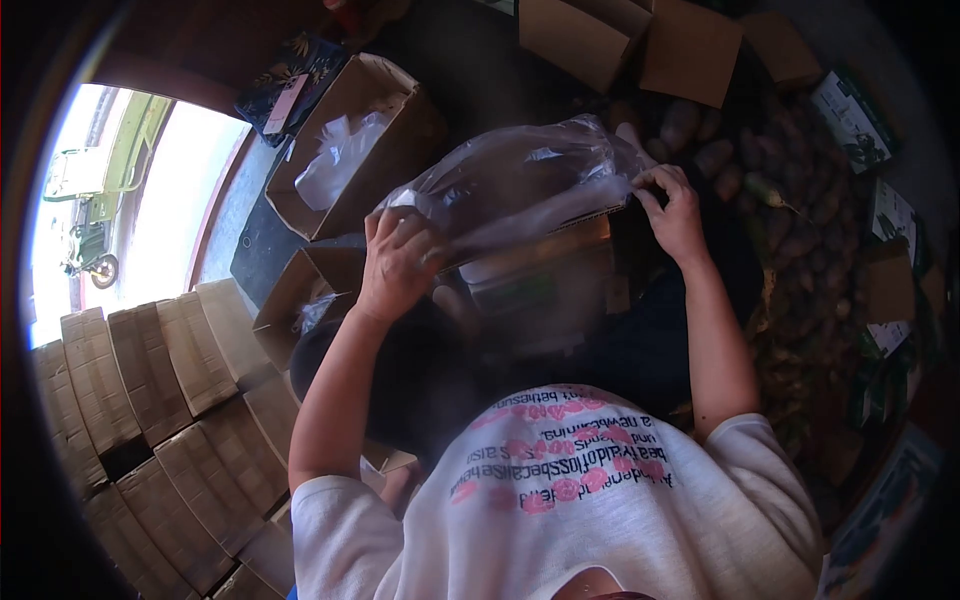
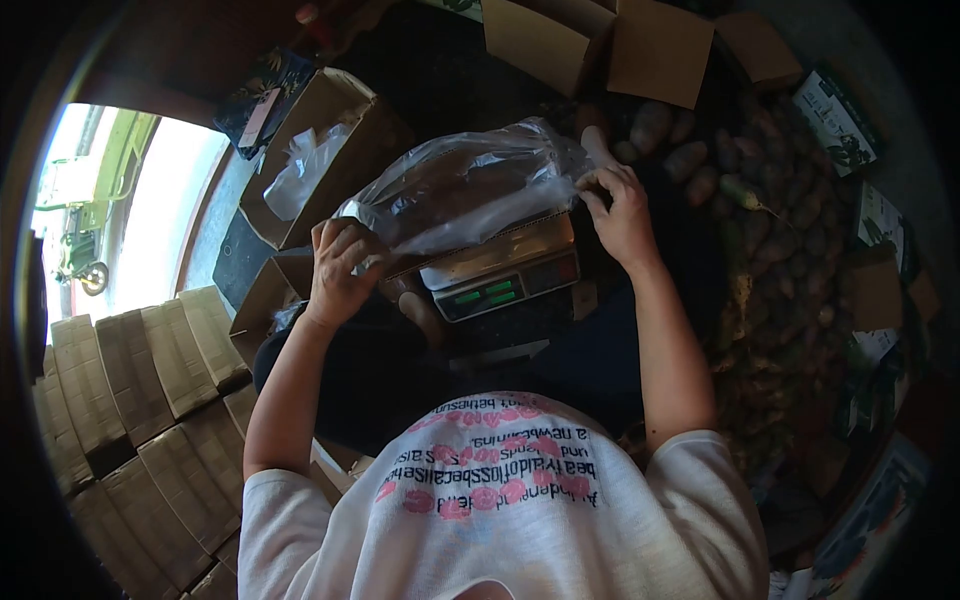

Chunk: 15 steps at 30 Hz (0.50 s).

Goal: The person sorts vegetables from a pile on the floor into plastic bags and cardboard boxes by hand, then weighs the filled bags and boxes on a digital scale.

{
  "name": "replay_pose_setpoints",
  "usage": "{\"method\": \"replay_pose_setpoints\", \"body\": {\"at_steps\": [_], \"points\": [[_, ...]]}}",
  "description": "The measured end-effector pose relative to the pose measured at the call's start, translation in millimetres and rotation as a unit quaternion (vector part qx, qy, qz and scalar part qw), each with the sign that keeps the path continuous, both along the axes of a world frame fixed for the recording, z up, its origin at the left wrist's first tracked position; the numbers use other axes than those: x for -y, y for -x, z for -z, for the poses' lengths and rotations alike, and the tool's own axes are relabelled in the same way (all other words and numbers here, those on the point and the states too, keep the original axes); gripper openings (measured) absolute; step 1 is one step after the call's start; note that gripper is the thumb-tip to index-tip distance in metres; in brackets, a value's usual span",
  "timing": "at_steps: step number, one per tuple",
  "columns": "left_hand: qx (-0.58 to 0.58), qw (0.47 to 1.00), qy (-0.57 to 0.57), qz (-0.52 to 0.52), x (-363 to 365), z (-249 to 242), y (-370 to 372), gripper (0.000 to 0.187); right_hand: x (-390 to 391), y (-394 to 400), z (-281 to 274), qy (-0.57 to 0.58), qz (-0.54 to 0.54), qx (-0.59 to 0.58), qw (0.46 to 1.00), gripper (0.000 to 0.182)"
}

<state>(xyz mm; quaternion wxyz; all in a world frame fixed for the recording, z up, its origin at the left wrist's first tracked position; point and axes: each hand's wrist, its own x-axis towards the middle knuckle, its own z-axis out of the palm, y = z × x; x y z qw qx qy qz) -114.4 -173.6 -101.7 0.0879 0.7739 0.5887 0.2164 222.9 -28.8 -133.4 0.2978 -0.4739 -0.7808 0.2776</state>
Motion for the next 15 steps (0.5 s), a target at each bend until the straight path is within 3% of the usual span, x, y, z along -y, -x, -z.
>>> {"method": "replay_pose_setpoints", "body": {"at_steps": [4, 7, 11, 14, 15], "points": [[-0.051, 0.997, 0.031, 0.054, 36, -5, -9, 0.017, 40, -3, 5, -0.112, 0.014, 0.147, 0.983, 0.014], [-0.1, 0.991, 0.081, 0.019, 52, 13, -14, 0.017, 48, 1, 40, -0.09, 0.011, 0.218, 0.972, 0.016], [0.047, 0.971, 0.208, -0.111, 65, 47, -16, 0.019, 47, 8, 63, 0.01, 0.021, 0.238, 0.971, 0.013], [0.296, 0.821, 0.417, -0.253, 72, 80, 2, 0.019, 40, 3, 45, 0.126, 0.049, 0.234, 0.963, 0.013], [0.467, 0.687, 0.447, -0.331, 66, 69, 6, 0.021, 40, 9, 14, 0.109, 0.073, 0.217, 0.967, 0.014]]}}
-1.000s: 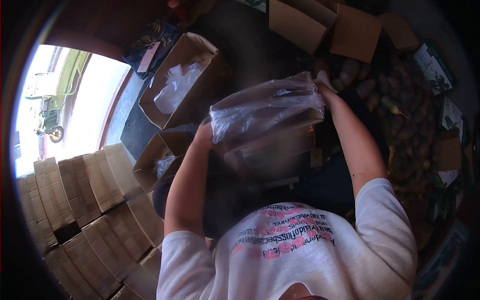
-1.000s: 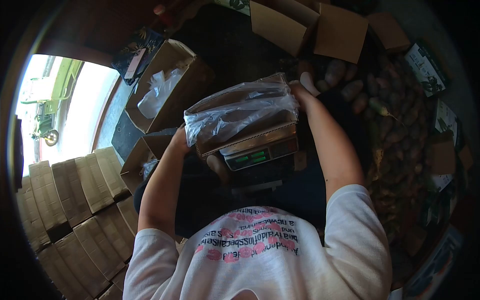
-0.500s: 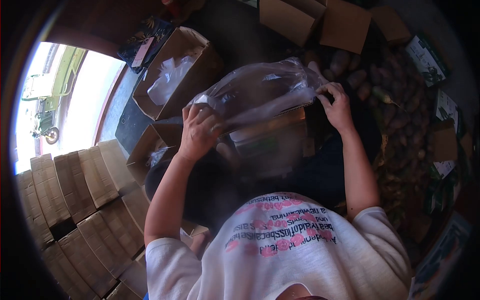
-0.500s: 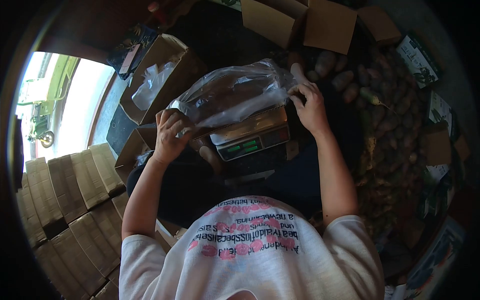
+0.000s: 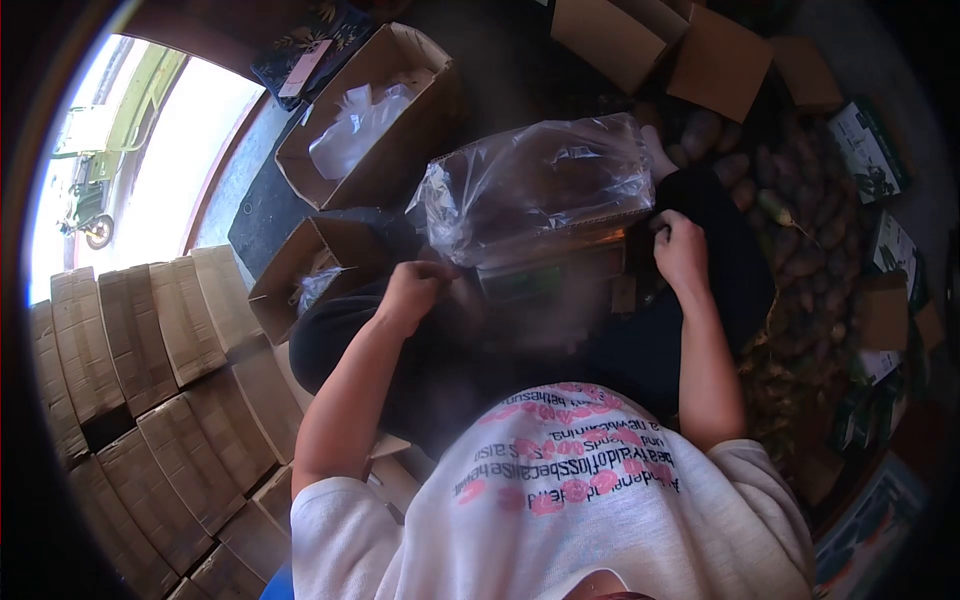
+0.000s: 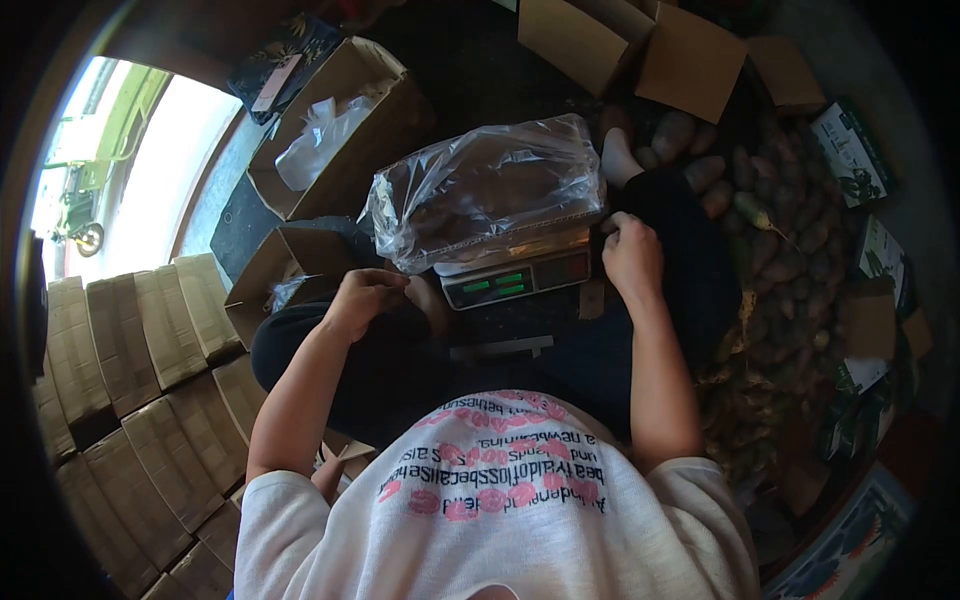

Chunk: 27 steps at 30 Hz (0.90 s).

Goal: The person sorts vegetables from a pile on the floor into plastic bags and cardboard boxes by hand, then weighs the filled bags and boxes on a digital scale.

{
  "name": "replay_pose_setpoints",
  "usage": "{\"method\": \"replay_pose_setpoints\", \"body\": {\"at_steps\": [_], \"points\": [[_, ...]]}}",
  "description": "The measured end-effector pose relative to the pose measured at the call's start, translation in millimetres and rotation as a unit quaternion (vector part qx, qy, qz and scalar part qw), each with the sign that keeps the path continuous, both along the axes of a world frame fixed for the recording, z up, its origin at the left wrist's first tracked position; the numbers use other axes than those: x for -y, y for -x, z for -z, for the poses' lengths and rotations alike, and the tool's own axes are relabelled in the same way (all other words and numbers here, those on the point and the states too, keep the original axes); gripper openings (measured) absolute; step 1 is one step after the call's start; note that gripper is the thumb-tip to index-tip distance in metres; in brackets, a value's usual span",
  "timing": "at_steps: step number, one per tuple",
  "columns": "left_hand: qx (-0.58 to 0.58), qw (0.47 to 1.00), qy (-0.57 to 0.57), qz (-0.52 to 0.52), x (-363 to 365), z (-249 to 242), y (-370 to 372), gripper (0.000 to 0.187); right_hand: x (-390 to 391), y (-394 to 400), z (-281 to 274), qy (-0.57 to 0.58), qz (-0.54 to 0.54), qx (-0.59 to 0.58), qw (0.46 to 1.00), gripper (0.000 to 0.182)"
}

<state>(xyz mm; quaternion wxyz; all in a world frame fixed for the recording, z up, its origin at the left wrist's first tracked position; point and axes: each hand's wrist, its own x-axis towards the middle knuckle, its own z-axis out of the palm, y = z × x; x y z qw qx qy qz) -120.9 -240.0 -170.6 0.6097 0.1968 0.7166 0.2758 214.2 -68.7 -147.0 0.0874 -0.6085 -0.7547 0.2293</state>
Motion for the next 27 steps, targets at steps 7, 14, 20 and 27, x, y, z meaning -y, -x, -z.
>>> {"method": "replay_pose_setpoints", "body": {"at_steps": [7, 14, 20, 27], "points": [[-0.429, 0.827, -0.354, 0.086, -95, -46, 17, 0.031, -35, 105, -89, 0.009, -0.412, -0.11, 0.904, 0.028], [0.042, 0.978, -0.197, -0.063, -130, -5, 64, 0.017, -67, 207, 12, 0.272, -0.601, 0.253, 0.707, 0.049], [0.135, 0.968, -0.176, -0.116, -134, 34, 62, 0.014, -66, 225, 123, 0.282, -0.689, 0.168, 0.646, 0.053], [0.069, 0.98, -0.184, -0.021, -136, 29, 62, 0.009, -54, 242, 151, 0.322, -0.685, 0.253, 0.602, 0.045]]}}
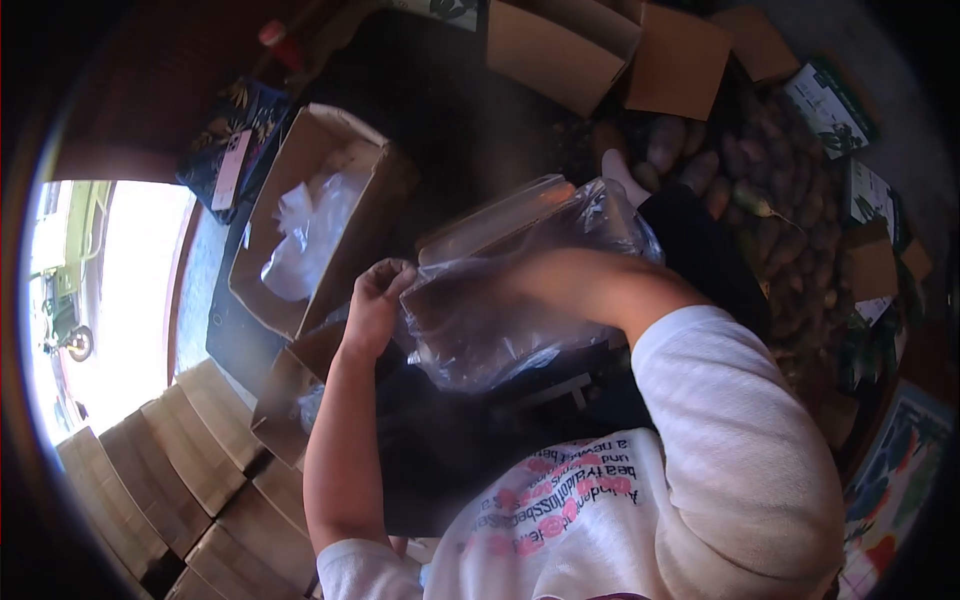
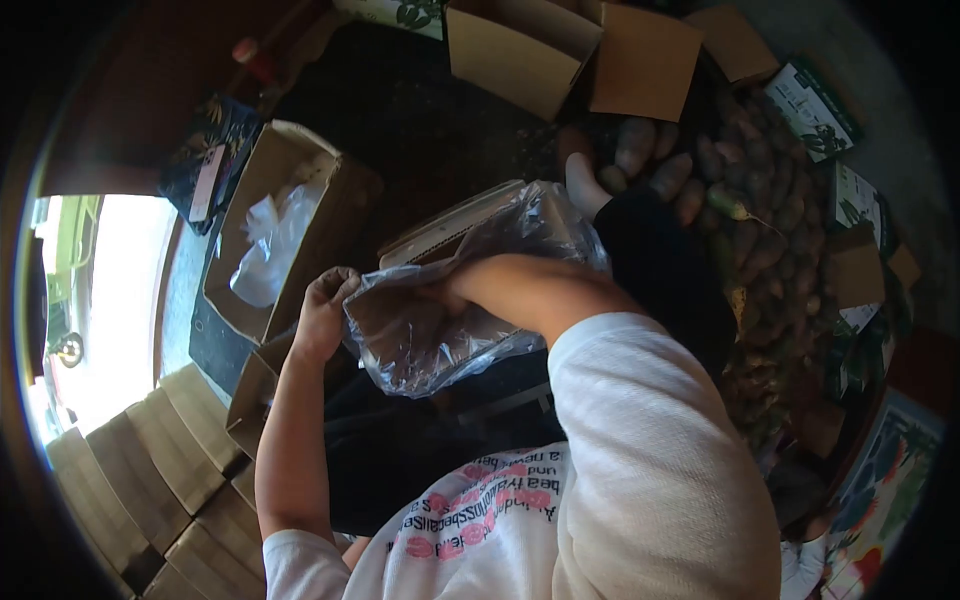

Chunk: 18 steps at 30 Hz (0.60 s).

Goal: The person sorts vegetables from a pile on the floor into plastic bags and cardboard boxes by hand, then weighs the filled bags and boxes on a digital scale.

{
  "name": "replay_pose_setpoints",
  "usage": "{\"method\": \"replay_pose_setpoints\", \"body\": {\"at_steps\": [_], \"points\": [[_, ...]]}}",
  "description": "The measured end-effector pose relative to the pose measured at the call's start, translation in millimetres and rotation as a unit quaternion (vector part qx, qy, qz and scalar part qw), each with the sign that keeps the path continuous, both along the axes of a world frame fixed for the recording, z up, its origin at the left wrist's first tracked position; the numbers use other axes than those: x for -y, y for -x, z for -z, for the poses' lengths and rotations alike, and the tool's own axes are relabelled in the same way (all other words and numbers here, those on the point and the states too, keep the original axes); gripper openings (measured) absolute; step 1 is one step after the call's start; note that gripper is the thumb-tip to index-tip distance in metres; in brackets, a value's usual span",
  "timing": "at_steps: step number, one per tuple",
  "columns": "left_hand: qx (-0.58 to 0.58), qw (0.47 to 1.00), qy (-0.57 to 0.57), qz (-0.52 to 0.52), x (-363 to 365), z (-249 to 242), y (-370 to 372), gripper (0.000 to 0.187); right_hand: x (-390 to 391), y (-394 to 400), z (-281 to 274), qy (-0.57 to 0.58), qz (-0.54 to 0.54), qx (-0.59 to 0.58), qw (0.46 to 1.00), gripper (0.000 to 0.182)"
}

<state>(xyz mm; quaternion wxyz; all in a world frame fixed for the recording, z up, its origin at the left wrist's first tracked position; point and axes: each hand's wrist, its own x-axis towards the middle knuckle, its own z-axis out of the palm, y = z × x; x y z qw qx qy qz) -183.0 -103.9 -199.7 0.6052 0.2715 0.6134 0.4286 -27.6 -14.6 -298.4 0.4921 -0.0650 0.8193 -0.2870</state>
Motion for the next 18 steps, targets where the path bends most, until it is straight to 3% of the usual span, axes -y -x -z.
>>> {"method": "replay_pose_setpoints", "body": {"at_steps": [5, 7, 8, 9, 11, 15, 16, 18], "points": [[0.013, 1.0, 0.001, 0.021, -1, 2, 4, 0.006, -2, -2, -33, -0.015, -0.003, 0.033, 0.999, 0.04], [0.024, 0.999, 0.015, 0.027, 1, 3, 8, 0.006, -6, -13, -77, -0.041, 0.024, 0.022, 0.999, 0.038], [0.014, 0.999, 0.038, 0.03, 1, 2, 9, 0.007, -5, -21, -106, -0.063, 0.052, 0.0, 0.997, 0.037], [0.003, 0.998, 0.061, 0.032, 1, 1, 10, 0.008, -1, -38, -148, -0.106, 0.17, -0.051, 0.978, 0.028], [-0.042, 0.993, 0.097, 0.053, 2, -3, 13, 0.014, 8, -72, -169, -0.125, 0.256, -0.291, 0.913, 0.023], [-0.184, 0.966, 0.128, 0.127, -5, -7, 20, 0.021, 24, -132, -205, -0.137, 0.481, -0.464, 0.731, 0.032], [-0.316, 0.942, 0.024, 0.108, -10, -15, 14, 0.022, 27, -146, -208, -0.233, 0.492, -0.49, 0.681, 0.04], [-0.548, 0.813, -0.189, 0.053, -20, -31, 0, 0.024, 34, -168, -212, -0.445, 0.493, -0.453, 0.595, 0.054]]}}
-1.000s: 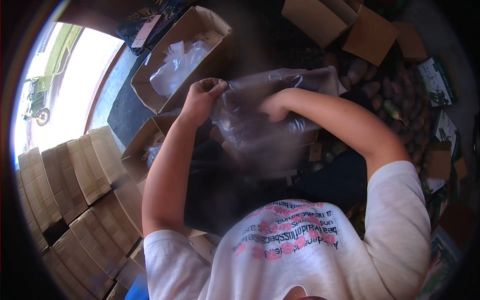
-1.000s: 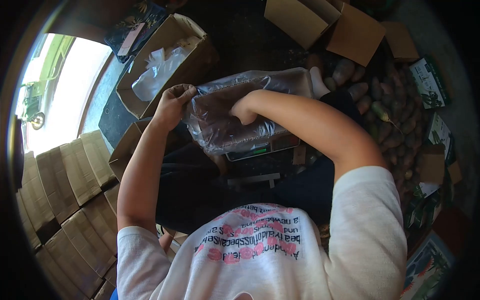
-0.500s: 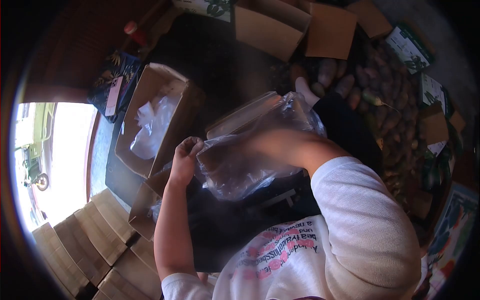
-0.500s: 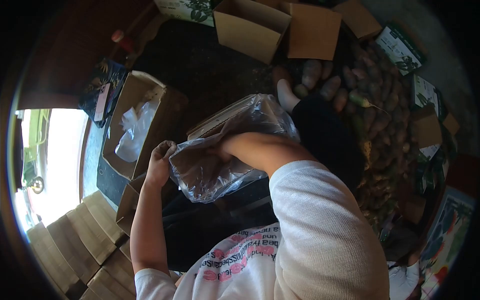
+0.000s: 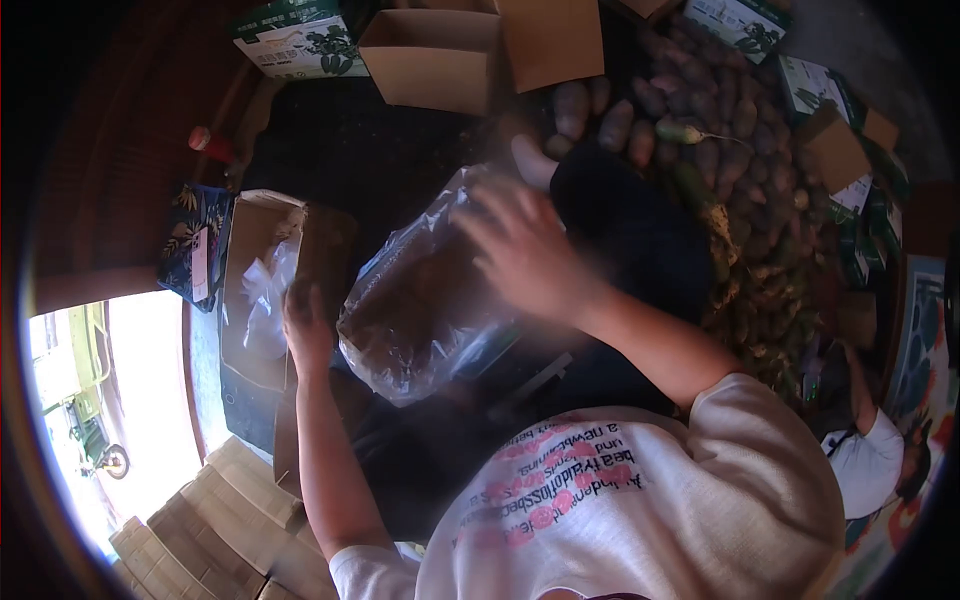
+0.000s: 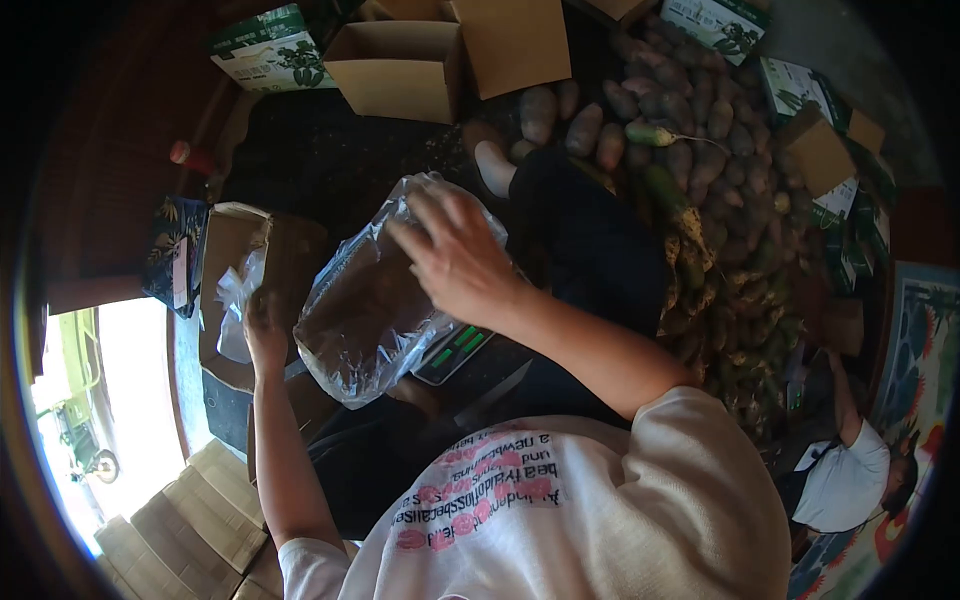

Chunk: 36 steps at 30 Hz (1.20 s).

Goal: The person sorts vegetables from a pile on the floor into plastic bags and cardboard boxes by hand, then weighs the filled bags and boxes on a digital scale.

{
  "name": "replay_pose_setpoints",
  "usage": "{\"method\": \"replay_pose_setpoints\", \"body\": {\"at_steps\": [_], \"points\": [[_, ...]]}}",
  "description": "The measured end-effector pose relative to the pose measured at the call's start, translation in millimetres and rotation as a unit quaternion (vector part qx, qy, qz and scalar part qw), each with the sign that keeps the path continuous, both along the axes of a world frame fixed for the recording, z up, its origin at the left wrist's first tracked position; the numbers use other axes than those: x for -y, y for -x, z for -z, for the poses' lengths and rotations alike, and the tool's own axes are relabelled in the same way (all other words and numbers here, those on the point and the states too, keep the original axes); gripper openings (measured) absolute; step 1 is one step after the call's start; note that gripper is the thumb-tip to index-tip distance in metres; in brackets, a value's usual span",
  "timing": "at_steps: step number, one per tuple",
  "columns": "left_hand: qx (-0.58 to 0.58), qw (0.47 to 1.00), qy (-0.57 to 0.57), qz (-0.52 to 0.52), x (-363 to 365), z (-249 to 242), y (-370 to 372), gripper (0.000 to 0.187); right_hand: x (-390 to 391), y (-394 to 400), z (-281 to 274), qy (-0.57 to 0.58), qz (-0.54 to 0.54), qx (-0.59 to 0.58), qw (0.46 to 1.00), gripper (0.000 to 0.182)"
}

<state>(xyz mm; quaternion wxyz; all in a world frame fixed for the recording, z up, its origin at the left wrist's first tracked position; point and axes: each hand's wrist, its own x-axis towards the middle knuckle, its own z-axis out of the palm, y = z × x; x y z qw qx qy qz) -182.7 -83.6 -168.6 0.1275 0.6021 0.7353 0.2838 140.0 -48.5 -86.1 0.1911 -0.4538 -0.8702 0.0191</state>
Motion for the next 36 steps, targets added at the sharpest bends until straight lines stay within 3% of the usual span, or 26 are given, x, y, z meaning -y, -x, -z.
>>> {"method": "replay_pose_setpoints", "body": {"at_steps": [3, 6, 10, 13, 17, 18, 20, 22, 25, 26, 28, 29, 33, 36], "points": [[-0.058, 0.965, -0.098, 0.235, -15, -53, -55, 0.031, -2, -18, 24, -0.006, 0.125, 0.029, 0.992, 0.066], [-0.07, 0.96, 0.103, 0.249, -15, -54, -84, 0.04, -4, -22, 49, 0.311, 0.132, -0.03, 0.941, 0.072], [-0.132, 0.948, 0.2, 0.21, -16, -24, -76, 0.043, -3, -28, 58, 0.244, 0.119, -0.047, 0.961, 0.073], [-0.075, 0.968, 0.103, 0.215, -11, -40, -82, 0.044, -20, -42, 20, 0.158, 0.043, -0.069, 0.984, 0.067], [-0.076, 0.97, 0.11, 0.205, -8, -78, -81, 0.046, -86, -62, -9, 0.206, 0.013, -0.018, 0.978, 0.058], [-0.084, 0.968, 0.124, 0.203, -8, -94, -84, 0.046, -114, -64, -5, 0.25, 0.008, -0.006, 0.968, 0.059], [-0.064, 0.969, 0.142, 0.193, -10, -102, -86, 0.047, -176, -60, 22, 0.226, 0.045, 0.054, 0.972, 0.063], [-0.013, 0.971, 0.15, 0.185, -16, -100, -86, 0.048, -240, -53, 69, 0.116, 0.068, 0.126, 0.983, 0.065], [-0.05, 0.965, 0.172, 0.191, -26, -98, -93, 0.049, -296, -32, 108, 0.034, 0.101, 0.153, 0.983, 0.064], [-0.064, 0.963, 0.175, 0.196, -30, -100, -94, 0.049, -302, -22, 123, -0.001, 0.13, 0.148, 0.98, 0.058], [-0.052, 0.962, 0.197, 0.183, -33, -102, -95, 0.05, -302, -13, 136, 0.133, 0.158, 0.219, 0.954, 0.041], [-0.057, 0.96, 0.205, 0.183, -33, -101, -94, 0.05, -300, -11, 143, 0.113, 0.155, 0.204, 0.96, 0.03], [-0.073, 0.954, 0.218, 0.195, -30, -94, -94, 0.049, -279, -26, 139, 0.074, 0.056, 0.222, 0.971, 0.023], [-0.072, 0.95, 0.22, 0.21, -28, -85, -91, 0.048, -273, -50, 105, 0.005, 0.006, 0.205, 0.979, 0.016]]}}
